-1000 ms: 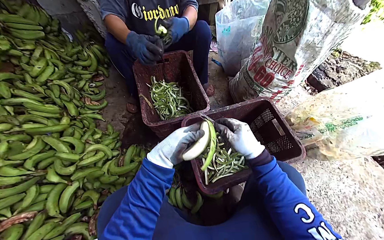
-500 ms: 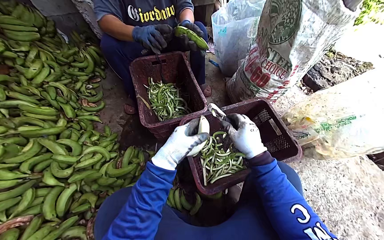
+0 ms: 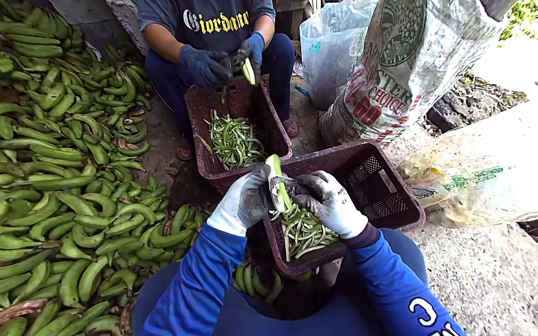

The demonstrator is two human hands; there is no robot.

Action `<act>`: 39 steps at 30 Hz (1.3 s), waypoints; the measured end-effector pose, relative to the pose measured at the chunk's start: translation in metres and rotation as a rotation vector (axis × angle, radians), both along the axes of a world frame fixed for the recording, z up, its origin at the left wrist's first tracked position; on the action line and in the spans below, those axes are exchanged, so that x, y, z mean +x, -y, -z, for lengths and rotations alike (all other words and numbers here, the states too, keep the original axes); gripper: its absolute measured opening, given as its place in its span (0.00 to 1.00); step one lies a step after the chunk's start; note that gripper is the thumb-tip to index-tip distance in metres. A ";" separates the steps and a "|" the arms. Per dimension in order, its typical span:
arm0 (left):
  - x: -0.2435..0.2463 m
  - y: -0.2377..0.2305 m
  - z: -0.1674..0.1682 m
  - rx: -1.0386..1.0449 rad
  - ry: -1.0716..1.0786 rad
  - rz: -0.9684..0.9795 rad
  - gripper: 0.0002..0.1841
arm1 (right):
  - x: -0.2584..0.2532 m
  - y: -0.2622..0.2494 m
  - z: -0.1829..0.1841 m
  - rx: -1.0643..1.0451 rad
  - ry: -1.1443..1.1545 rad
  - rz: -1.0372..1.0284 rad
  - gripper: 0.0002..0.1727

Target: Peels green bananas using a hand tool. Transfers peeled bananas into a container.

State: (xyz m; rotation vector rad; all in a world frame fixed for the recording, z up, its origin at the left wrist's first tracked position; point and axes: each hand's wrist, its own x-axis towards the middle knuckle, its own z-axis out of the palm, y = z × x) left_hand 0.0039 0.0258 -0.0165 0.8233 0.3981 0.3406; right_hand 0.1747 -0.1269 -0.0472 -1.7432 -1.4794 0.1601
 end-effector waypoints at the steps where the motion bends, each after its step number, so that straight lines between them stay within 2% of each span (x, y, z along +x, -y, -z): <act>1: -0.003 0.001 -0.003 0.085 0.004 0.093 0.20 | 0.001 -0.001 -0.002 -0.011 -0.029 0.026 0.24; 3: -0.004 0.003 -0.005 0.167 -0.012 0.212 0.22 | 0.008 -0.003 -0.007 -0.110 -0.111 0.140 0.21; 5: -0.005 0.004 -0.004 0.149 -0.040 0.263 0.27 | 0.019 -0.006 -0.010 -0.243 -0.232 0.286 0.22; 8: -0.005 0.006 -0.007 0.194 -0.053 0.197 0.32 | 0.028 -0.001 -0.015 -0.242 -0.330 0.369 0.23; 11: -0.004 0.000 -0.008 0.197 -0.073 -0.018 0.27 | 0.019 0.009 -0.020 -0.093 -0.318 0.237 0.20; 14: -0.004 -0.013 0.004 0.057 0.021 -0.138 0.23 | 0.010 0.016 -0.013 -0.040 -0.244 0.051 0.22; 17: -0.006 -0.016 0.004 0.011 0.038 -0.136 0.23 | 0.004 0.015 -0.010 -0.077 -0.156 -0.077 0.24; 20: -0.007 -0.001 -0.008 0.127 -0.032 0.000 0.23 | 0.000 0.010 -0.007 -0.058 -0.152 -0.093 0.22; 22: -0.005 0.010 -0.013 0.209 -0.050 0.094 0.21 | 0.002 0.006 -0.007 -0.011 -0.188 0.013 0.21; 24: -0.002 0.013 -0.011 0.258 -0.067 0.141 0.22 | 0.012 0.003 -0.011 -0.019 -0.238 0.212 0.20; 26: 0.001 0.011 -0.007 0.236 -0.076 0.148 0.24 | 0.030 0.001 -0.013 -0.045 -0.343 0.397 0.21; 28: 0.003 0.010 -0.008 0.191 -0.070 0.123 0.23 | 0.042 0.005 -0.017 0.022 -0.440 0.471 0.20; 30: 0.005 0.004 -0.004 0.189 -0.028 0.091 0.23 | 0.038 0.010 -0.026 0.081 -0.481 0.422 0.20; 31: 0.006 0.001 -0.001 0.186 -0.002 0.067 0.24 | 0.031 0.013 -0.030 0.074 -0.480 0.364 0.24; 33: 0.008 0.002 0.005 0.198 -0.026 -0.010 0.24 | 0.008 0.015 -0.030 -0.016 -0.425 0.220 0.37; 34: 0.010 0.006 0.005 0.206 -0.076 -0.062 0.24 | -0.003 0.013 -0.026 -0.077 -0.320 0.160 0.41; 36: 0.016 0.017 0.007 0.260 -0.224 -0.134 0.21 | -0.020 0.007 -0.016 -0.186 -0.039 0.105 0.37; 37: 0.019 0.020 0.010 0.297 -0.285 -0.129 0.18 | -0.022 0.005 -0.014 -0.238 0.026 0.096 0.36; 39: 0.023 0.021 0.011 0.291 -0.261 -0.106 0.15 | -0.013 0.007 -0.024 -0.338 -0.036 0.048 0.36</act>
